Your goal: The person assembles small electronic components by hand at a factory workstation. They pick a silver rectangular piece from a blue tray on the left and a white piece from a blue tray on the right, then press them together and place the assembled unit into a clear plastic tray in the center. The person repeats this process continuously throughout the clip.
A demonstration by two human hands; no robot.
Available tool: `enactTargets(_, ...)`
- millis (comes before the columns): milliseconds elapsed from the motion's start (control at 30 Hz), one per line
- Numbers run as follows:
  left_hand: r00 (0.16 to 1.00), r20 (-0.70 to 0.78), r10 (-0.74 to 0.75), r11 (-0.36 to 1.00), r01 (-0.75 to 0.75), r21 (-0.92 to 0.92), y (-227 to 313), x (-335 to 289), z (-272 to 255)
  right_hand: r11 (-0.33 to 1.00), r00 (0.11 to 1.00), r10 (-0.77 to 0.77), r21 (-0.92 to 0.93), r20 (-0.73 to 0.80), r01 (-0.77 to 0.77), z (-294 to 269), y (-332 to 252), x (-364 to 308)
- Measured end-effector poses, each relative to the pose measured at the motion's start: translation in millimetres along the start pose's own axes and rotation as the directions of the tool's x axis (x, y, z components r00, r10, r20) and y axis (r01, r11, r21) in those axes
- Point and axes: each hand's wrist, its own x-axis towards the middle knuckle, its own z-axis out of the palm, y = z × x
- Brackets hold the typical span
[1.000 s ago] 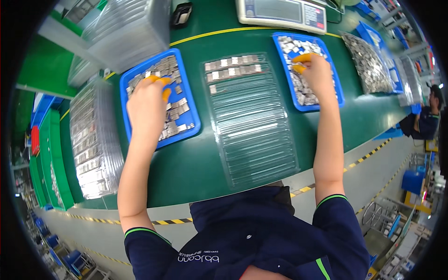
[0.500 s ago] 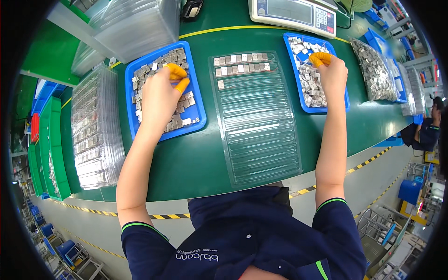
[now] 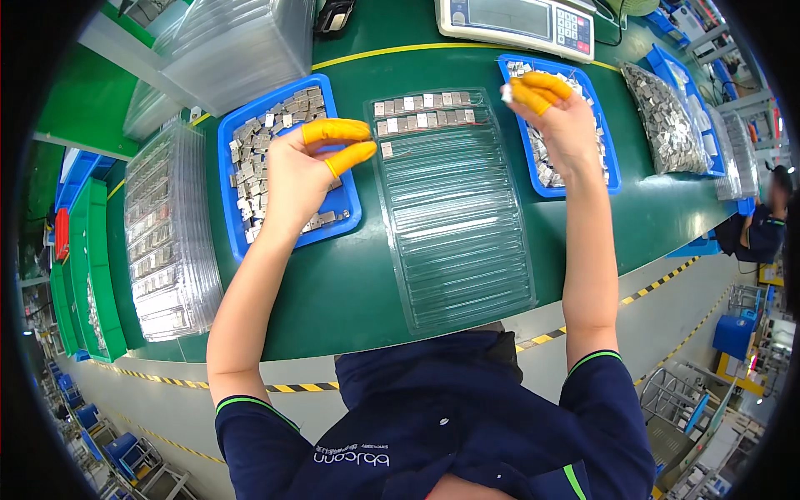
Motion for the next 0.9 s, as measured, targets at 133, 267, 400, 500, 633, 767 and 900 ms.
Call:
enactTargets(133,0.995,0.024,-0.098,0.986,0.1,-0.134,4.6,-6.9,10.6,0.981,0.98,0.151,-0.141,0.129,-0.133,36.3,12.8,-22.5)
enactTargets(267,0.991,0.069,-0.116,0.986,0.123,-0.116,11.0,-8.2,13.2,0.99,0.943,0.139,-0.019,0.302,-0.14,56.6,18.3,-44.5)
enactTargets(400,0.993,-0.073,0.089,0.984,-0.099,-0.146,-4.3,-9.2,14.1,0.978,0.928,0.189,0.024,0.321,-0.208,65.9,17.9,-52.5)
enactTargets(500,0.972,-0.123,0.202,0.978,-0.206,-0.02,-4.6,-12.3,18.8,0.963,0.925,0.24,0.044,0.295,-0.264,67.5,19.5,-54.7)
enactTargets(633,0.91,-0.116,0.397,0.902,-0.364,0.231,-3.7,-18.2,27.0,0.936,0.904,0.314,0.065,0.291,-0.346,71.4,18.3,-59.2)
enactTargets(767,0.87,-0.086,0.485,0.856,-0.452,0.25,-9.1,-19.5,26.4,0.911,0.883,0.345,0.114,0.319,-0.397,74.5,17.1,-62.1)
enactTargets(900,0.858,-0.051,0.512,0.839,-0.487,0.242,-8.4,-19.5,23.7,0.925,0.888,0.315,0.101,0.335,-0.366,74.7,16.3,-61.8)
